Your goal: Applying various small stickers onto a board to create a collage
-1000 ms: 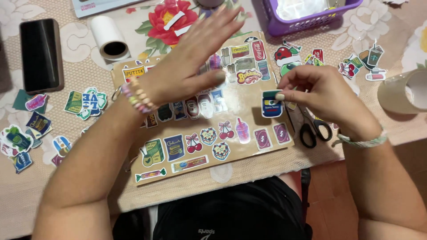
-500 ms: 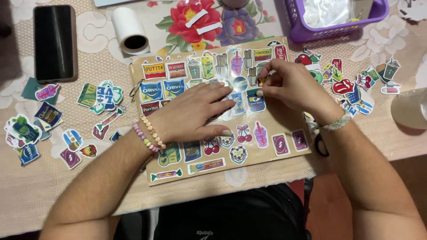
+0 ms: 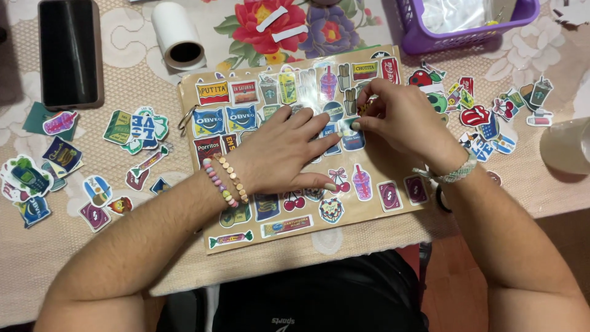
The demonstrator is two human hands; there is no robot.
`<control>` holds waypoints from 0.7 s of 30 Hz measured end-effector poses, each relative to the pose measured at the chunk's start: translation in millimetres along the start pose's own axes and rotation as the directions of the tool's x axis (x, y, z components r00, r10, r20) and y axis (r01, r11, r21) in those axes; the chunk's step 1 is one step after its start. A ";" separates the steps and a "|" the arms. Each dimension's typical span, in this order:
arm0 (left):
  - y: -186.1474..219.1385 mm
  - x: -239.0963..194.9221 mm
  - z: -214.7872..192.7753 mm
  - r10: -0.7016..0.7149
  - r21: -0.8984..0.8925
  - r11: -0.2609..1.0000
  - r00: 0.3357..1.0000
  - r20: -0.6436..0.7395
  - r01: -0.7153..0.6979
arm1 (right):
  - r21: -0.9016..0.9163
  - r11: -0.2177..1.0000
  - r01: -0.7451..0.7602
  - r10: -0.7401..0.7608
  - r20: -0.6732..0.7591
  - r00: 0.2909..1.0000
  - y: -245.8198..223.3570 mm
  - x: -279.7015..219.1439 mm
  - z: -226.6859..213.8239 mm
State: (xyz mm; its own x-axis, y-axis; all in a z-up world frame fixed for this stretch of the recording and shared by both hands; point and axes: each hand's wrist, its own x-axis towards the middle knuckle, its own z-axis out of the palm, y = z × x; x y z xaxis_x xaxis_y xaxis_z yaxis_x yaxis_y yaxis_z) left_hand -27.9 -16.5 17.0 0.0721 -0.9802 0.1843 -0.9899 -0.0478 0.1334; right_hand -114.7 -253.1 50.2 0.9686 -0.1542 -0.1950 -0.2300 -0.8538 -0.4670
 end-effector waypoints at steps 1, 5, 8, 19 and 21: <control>0.2 0.2 3.4 0.001 -0.002 1.000 1.000 0.003 0.000 | 0.002 1.000 -0.002 0.002 0.002 1.000 -2.0 -0.3 1.8; -1.7 5.3 12.8 0.074 0.050 0.996 0.997 -0.022 -0.073 | -0.164 0.986 -0.023 0.020 -0.020 1.000 -5.9 -1.4 5.0; -6.0 11.6 19.6 0.164 0.067 0.985 0.985 -0.053 -0.161 | -0.231 0.973 0.001 -0.020 -0.079 0.997 0.9 -3.5 9.5; -5.3 36.9 1.7 0.224 0.101 0.970 0.974 0.000 -0.223 | -0.007 1.000 -0.024 0.022 -0.215 0.976 44.1 -99.8 -31.0; -10.0 39.6 -9.9 0.138 -0.229 0.968 0.978 0.159 -0.099 | -0.008 0.999 -0.032 0.030 -0.175 0.984 38.6 -111.6 -28.3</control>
State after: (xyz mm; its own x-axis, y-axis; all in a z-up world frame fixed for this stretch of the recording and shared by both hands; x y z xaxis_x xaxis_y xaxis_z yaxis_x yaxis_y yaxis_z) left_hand -13.9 -53.0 32.7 -0.0852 -0.9954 0.0441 -0.9378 0.0950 0.3339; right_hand -229.0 -282.9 78.4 0.9629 -0.2642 -0.0553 -0.2600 -0.8526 -0.4532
